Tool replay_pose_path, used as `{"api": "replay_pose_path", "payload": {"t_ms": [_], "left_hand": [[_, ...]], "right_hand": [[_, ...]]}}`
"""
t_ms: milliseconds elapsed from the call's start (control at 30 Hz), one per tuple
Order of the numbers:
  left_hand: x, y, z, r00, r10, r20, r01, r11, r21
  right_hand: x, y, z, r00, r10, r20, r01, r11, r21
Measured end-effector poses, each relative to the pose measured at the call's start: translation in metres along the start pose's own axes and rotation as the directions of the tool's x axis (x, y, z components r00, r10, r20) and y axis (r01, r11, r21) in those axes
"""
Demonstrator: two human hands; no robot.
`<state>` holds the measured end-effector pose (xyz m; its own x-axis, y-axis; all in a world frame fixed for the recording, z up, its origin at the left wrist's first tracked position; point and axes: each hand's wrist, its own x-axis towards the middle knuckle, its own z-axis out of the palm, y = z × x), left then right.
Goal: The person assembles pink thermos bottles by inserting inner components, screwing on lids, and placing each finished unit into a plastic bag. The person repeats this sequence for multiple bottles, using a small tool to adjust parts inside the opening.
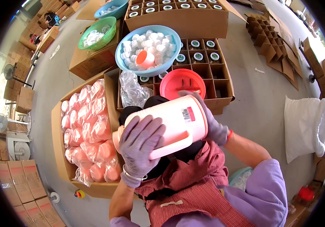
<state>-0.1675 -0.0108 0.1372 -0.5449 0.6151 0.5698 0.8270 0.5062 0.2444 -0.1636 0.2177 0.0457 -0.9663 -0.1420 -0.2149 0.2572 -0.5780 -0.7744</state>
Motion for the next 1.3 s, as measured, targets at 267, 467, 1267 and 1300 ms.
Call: {"api": "replay_pose_path", "payload": {"t_ms": [267, 467, 1267, 1300], "left_hand": [[-0.024, -0.018, 0.017, 0.934, -0.356, -0.037, 0.320, 0.876, -0.361], [-0.011, -0.027, 0.007, 0.678, -0.685, 0.269, 0.692, 0.470, -0.547], [-0.008, -0.044, -0.030, 0.918, -0.392, -0.062, 0.372, 0.905, -0.207], [-0.011, -0.048, -0.032, 0.910, -0.409, -0.073, 0.385, 0.896, -0.222]], "right_hand": [[-0.001, -0.029, 0.019, 0.941, -0.279, 0.189, 0.335, 0.839, -0.429], [0.007, -0.030, 0.006, 0.827, -0.399, 0.396, 0.562, 0.581, -0.588], [0.034, 0.012, 0.054, 0.948, -0.198, 0.251, 0.170, 0.977, 0.128], [0.038, 0.006, 0.059, 0.947, -0.201, 0.252, 0.188, 0.979, 0.076]]}}
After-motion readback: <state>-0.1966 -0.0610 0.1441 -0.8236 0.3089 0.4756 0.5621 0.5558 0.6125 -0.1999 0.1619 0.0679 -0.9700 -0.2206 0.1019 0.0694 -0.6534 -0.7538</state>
